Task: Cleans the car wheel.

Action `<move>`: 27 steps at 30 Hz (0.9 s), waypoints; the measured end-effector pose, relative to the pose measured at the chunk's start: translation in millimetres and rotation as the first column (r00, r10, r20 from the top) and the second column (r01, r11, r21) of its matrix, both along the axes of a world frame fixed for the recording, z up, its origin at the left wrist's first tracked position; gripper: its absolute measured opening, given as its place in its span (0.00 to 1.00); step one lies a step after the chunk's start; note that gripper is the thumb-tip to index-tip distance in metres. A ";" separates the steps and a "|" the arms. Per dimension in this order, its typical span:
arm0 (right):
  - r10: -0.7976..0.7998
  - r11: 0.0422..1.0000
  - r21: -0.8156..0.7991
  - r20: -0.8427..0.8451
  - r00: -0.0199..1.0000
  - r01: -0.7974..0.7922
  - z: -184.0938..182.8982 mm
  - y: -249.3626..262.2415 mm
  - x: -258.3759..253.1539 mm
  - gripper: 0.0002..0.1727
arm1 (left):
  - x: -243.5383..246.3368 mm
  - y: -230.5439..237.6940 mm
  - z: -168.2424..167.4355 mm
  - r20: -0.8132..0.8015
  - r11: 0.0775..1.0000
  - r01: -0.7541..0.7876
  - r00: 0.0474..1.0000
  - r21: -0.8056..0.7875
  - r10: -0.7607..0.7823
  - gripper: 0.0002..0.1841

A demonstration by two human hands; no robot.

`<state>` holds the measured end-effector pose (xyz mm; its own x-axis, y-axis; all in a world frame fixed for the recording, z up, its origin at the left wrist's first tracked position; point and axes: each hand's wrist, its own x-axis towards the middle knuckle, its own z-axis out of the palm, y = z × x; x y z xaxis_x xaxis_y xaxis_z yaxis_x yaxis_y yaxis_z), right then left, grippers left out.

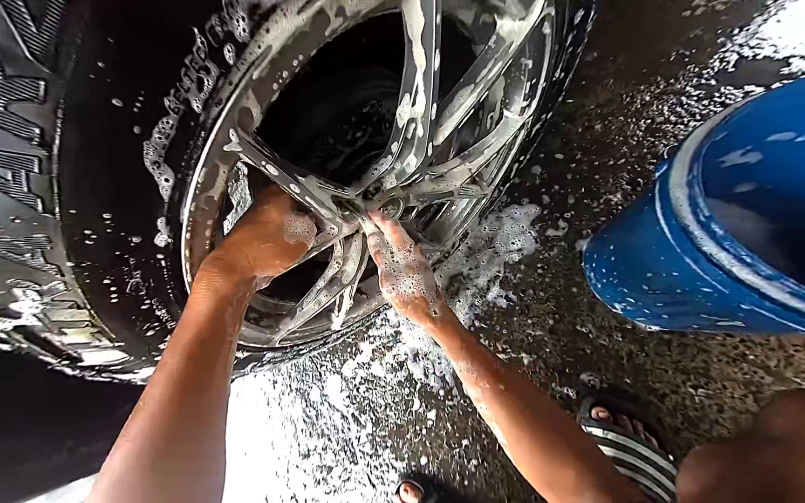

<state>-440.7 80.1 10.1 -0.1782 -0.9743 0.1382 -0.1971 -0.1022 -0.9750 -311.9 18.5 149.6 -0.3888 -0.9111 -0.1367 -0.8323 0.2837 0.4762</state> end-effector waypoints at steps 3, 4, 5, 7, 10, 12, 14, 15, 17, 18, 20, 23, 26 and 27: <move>-0.079 0.997 -0.014 -0.083 0.993 0.079 -2.5 16.7 -3.8 0.20 | -1.1 -1.4 -2.6 -0.020 1.000 -0.010 1.000 0.004 0.010 0.12; -0.111 0.994 0.014 -0.078 0.991 0.112 -6.3 25.7 -5.6 0.19 | -0.5 -2.3 -4.2 -0.027 1.000 -0.018 0.999 -0.001 0.018 0.12; -0.133 0.988 0.075 -0.064 0.989 0.138 -9.2 34.8 -10.4 0.18 | -0.2 -2.4 -5.6 -0.031 1.000 -0.022 0.999 -0.022 0.022 0.12; -0.177 0.963 0.209 0.006 0.984 0.172 -11.8 47.0 -27.2 0.19 | -4.0 5.7 -6.6 0.020 0.987 -0.060 0.998 -0.146 0.063 0.10; -0.262 0.931 0.299 0.141 0.955 0.211 -17.4 47.2 -49.1 0.17 | -18.4 45.7 -10.9 0.131 0.872 -0.145 0.964 -0.467 0.231 0.10; -0.260 0.949 0.247 0.255 0.931 0.197 -16.1 39.1 -54.9 0.15 | -31.6 73.1 -13.9 0.076 0.707 -0.159 0.954 -0.689 0.289 0.12; -0.246 0.967 0.149 0.314 0.917 0.208 -11.1 29.0 -51.7 0.14 | -47.0 84.8 -12.2 0.018 0.529 -0.092 0.980 -0.844 0.199 0.12; -0.246 0.969 0.105 0.340 0.908 0.223 -8.7 22.1 -47.7 0.14 | -54.3 81.6 -7.4 0.018 0.498 -0.047 0.992 -0.866 0.125 0.13; -0.265 0.964 0.065 0.354 0.897 0.259 -0.6 9.0 -38.7 0.14 | -66.6 60.9 7.4 0.020 0.646 -0.001 0.999 -0.763 0.025 0.17; -0.281 0.959 0.064 0.370 0.885 0.277 6.2 2.6 -33.5 0.15 | -72.5 44.7 15.0 0.009 0.769 -0.019 0.999 -0.639 0.032 0.21; -0.319 0.947 0.098 0.424 0.848 0.307 23.4 -9.3 -24.3 0.17 | -85.4 9.1 24.5 -0.064 0.949 -0.116 0.993 -0.293 0.101 0.30; -0.350 0.935 0.137 0.489 0.799 0.326 42.1 -24.3 -16.0 0.20 | -101.2 -23.1 15.8 -0.171 0.986 -0.127 0.975 0.105 0.144 0.25; -0.302 0.952 0.215 0.568 0.766 0.216 53.5 -29.3 -14.6 0.18 | -108.5 -36.2 4.8 -0.076 0.986 -0.077 0.993 0.150 0.089 0.09; -0.276 0.957 0.244 0.600 0.751 0.157 53.5 -31.0 -13.0 0.19 | -108.5 -40.1 3.9 -0.045 0.987 -0.067 0.996 0.146 0.074 0.06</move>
<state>-453.6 49.1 63.7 -0.3750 -0.8955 -0.2396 0.4614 0.0439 -0.8861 -420.4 -21.6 153.5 -0.3341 -0.9086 -0.2506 -0.8218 0.1506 0.5495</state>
